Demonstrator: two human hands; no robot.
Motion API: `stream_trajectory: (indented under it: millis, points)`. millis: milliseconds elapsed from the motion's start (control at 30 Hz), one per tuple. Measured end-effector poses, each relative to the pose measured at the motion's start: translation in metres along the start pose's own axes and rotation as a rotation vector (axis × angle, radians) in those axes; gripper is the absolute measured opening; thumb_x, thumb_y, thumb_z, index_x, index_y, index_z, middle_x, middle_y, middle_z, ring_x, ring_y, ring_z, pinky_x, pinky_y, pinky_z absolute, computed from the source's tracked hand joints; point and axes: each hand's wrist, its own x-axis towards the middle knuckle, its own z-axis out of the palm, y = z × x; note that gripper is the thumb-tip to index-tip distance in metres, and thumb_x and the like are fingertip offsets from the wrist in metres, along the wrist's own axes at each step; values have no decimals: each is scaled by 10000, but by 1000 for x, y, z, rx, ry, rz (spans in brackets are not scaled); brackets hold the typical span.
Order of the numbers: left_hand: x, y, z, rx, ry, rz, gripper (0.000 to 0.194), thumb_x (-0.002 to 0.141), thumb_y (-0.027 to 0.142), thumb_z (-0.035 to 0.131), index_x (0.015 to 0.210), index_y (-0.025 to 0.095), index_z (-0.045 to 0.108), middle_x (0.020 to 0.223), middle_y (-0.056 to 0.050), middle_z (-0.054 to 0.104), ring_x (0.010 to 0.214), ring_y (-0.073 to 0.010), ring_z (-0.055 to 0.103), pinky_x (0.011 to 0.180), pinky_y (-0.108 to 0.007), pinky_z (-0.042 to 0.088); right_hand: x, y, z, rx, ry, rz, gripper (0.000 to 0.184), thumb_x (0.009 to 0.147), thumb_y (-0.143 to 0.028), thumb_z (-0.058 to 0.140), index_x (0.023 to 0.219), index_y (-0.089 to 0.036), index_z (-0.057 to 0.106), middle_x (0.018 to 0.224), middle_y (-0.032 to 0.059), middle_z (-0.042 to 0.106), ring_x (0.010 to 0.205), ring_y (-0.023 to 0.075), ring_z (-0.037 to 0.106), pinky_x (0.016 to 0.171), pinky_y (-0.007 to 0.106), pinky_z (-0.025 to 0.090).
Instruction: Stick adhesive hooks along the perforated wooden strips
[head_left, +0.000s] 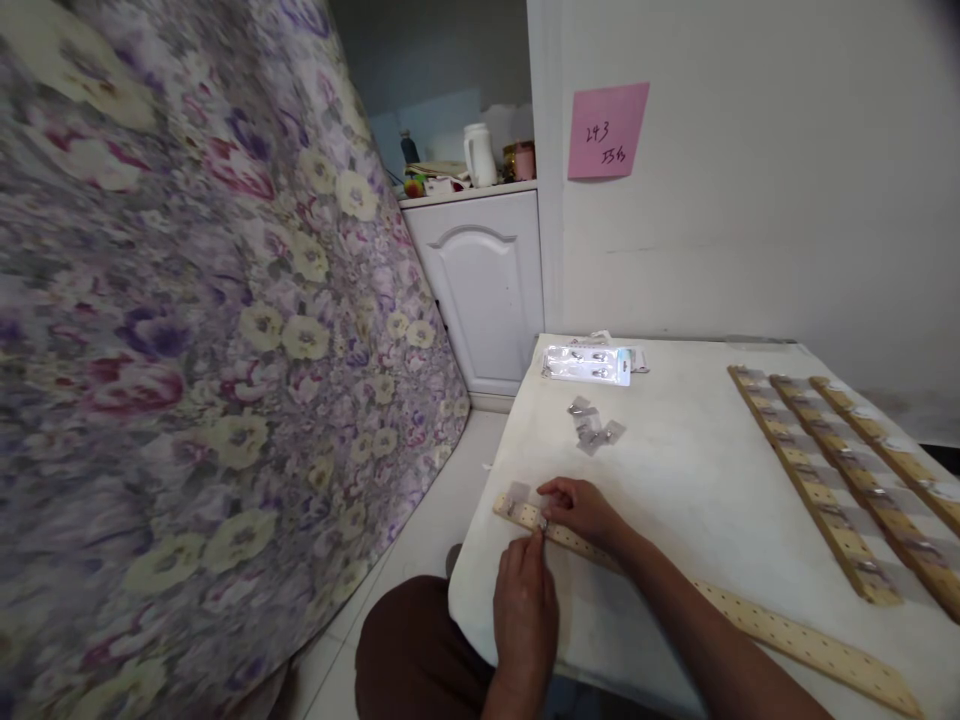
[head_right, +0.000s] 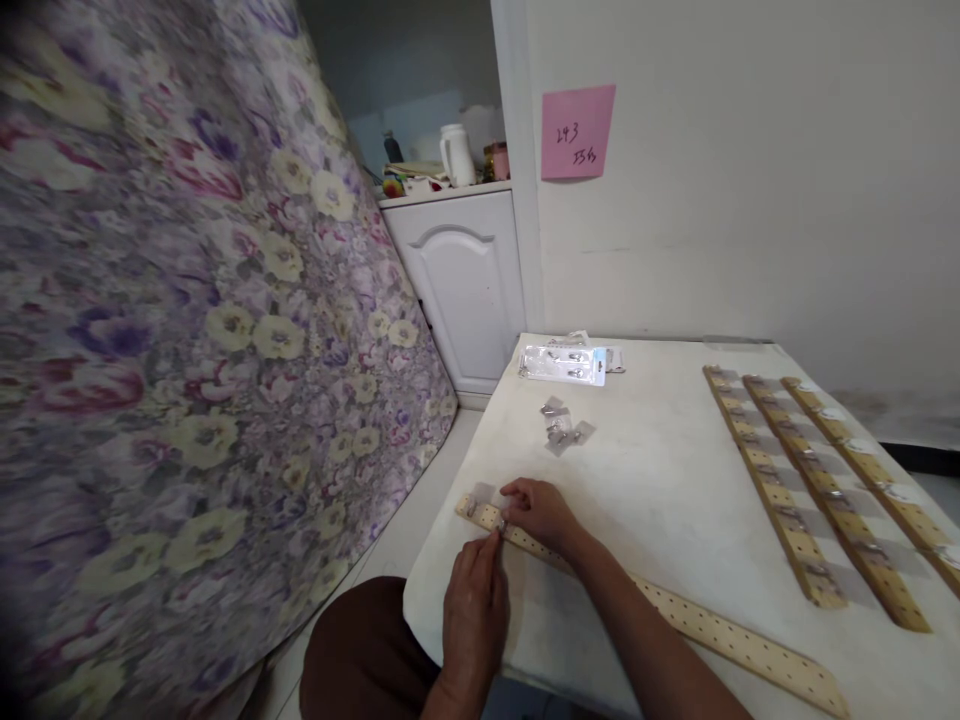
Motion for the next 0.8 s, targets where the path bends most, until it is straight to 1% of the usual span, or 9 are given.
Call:
stream_trajectory:
  millis: [233,433,667,800]
  points:
    - [-1,0,0,14,-18,4,421,871,61,387,1264,169,490,1055,-102,565,974,-220,528,867,-405,481,1,1,1,-27,1,-3,335,680,-218,639,1007,-160,685,729,15,668,660,152,577,628,254,439]
    - [-1,0,0,19,9,6,420,862,68,402,1257,176,499,1037,-95,576,957,-217,536,859,-400,487,1,-1,2,-17,-1,6,355,678,-216,640,1022,-137,681,736,27,659,651,151,572,621,253,437]
    - [0,0,-1,3,31,15,441,850,63,404,1257,200,504,1027,-85,579,949,-214,552,843,-381,496,0,-2,3,-18,33,2,341,675,-208,643,1009,-150,680,700,9,651,634,145,563,602,245,430]
    - [0,0,-1,6,37,17,454,848,58,403,1270,197,495,1034,-84,585,954,-211,553,843,-374,498,-1,-2,3,-39,40,-10,347,674,-216,646,1011,-146,683,726,24,663,642,151,567,610,253,434]
